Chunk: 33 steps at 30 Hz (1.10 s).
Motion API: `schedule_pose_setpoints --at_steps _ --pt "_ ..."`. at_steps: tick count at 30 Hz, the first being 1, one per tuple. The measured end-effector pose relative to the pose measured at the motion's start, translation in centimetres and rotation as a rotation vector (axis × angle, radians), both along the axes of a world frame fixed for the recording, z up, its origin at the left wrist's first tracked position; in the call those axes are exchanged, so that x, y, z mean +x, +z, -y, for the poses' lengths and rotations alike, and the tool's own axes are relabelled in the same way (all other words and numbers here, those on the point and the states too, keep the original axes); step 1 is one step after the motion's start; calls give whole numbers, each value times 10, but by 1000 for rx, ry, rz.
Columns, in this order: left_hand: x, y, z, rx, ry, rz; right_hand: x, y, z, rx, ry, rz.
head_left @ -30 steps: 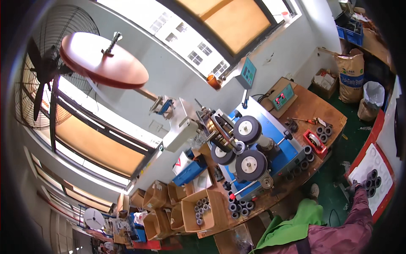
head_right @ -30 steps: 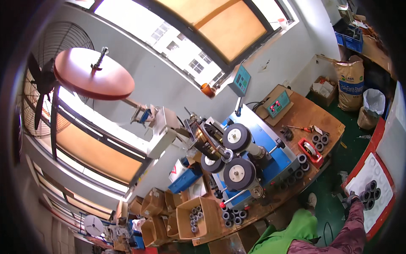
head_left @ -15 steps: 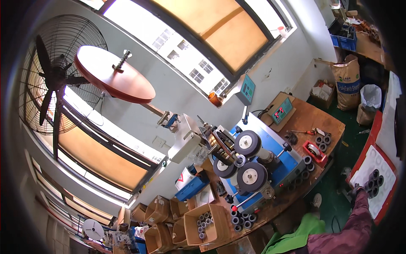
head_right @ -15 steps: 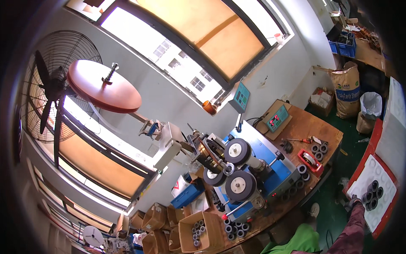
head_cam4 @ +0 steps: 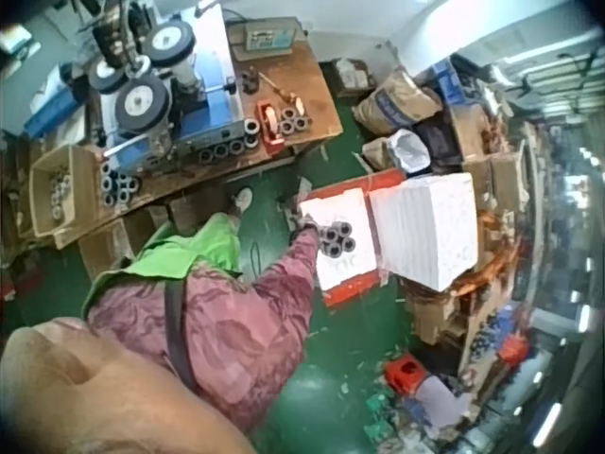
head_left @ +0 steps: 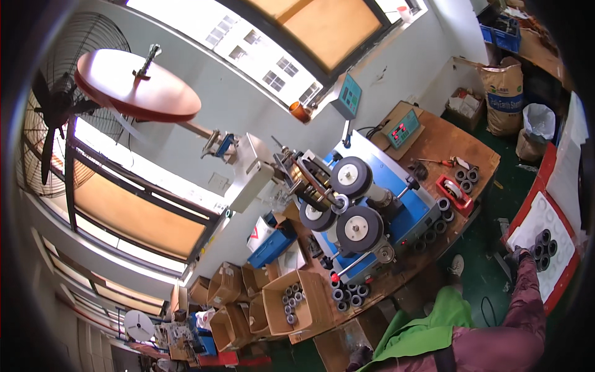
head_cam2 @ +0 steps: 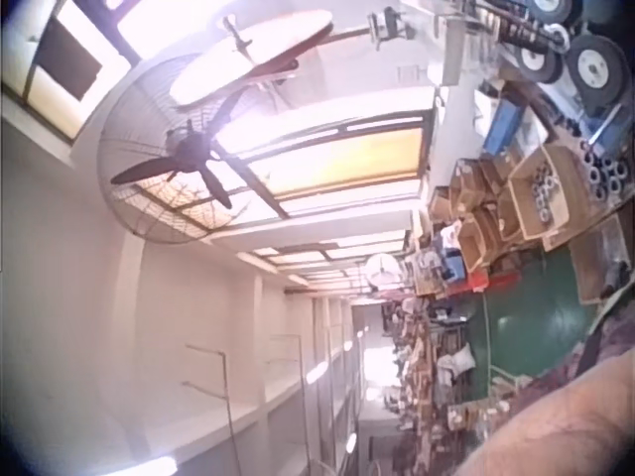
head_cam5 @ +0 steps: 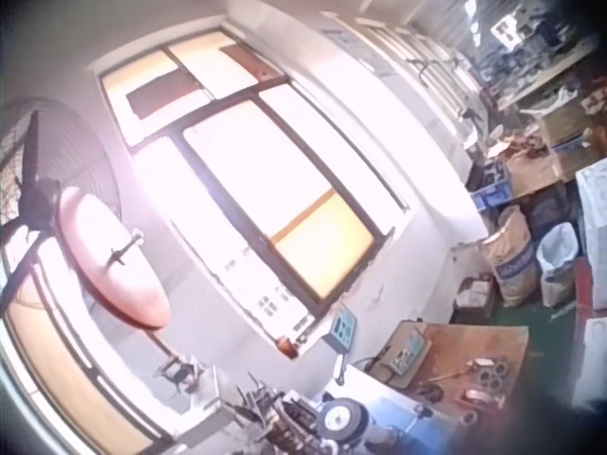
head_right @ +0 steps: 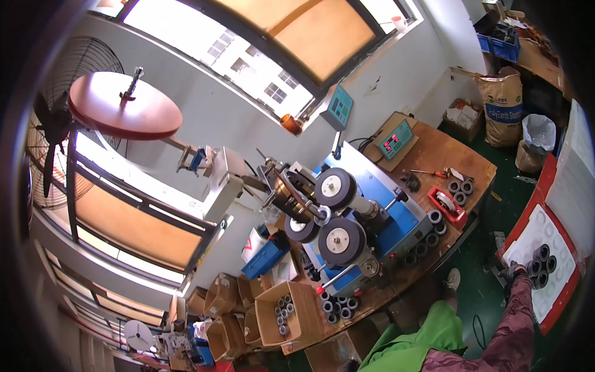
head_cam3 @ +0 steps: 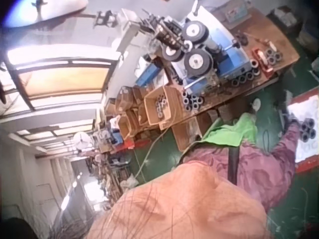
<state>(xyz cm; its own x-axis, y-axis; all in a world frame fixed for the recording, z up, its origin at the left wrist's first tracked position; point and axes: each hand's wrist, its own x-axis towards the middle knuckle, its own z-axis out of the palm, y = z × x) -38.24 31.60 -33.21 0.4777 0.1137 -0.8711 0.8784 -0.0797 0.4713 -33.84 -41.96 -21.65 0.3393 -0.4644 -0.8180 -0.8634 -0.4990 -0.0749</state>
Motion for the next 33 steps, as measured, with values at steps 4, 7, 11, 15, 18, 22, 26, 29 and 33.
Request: schedule_pose_setpoints --at_steps 4,7,11,15,18,22,26,29,33 --pt "-13 26 24 204 -160 -68 -7 -2 7 90 197 -43" --pt "-26 29 22 356 -496 32 2 28 -14 87 119 -36" --pt "-24 37 29 538 -877 115 0 21 -19 67 -104 8" --pt "6 67 51 681 -1288 249 -47 -151 49 56 369 -60" --pt "19 87 62 747 -1416 294 -17 -34 8 65 714 -122" --pt "-4 -15 7 756 -1026 551 -13 -2 -4 111 -51 -25" --pt "-27 -46 -21 849 -889 610 -8 -20 4 119 355 -65" --pt "3 -38 -12 629 -736 131 2 7 -10 137 293 -95" --pt "23 -9 14 412 -450 -63 -56 -149 48 112 739 -74"
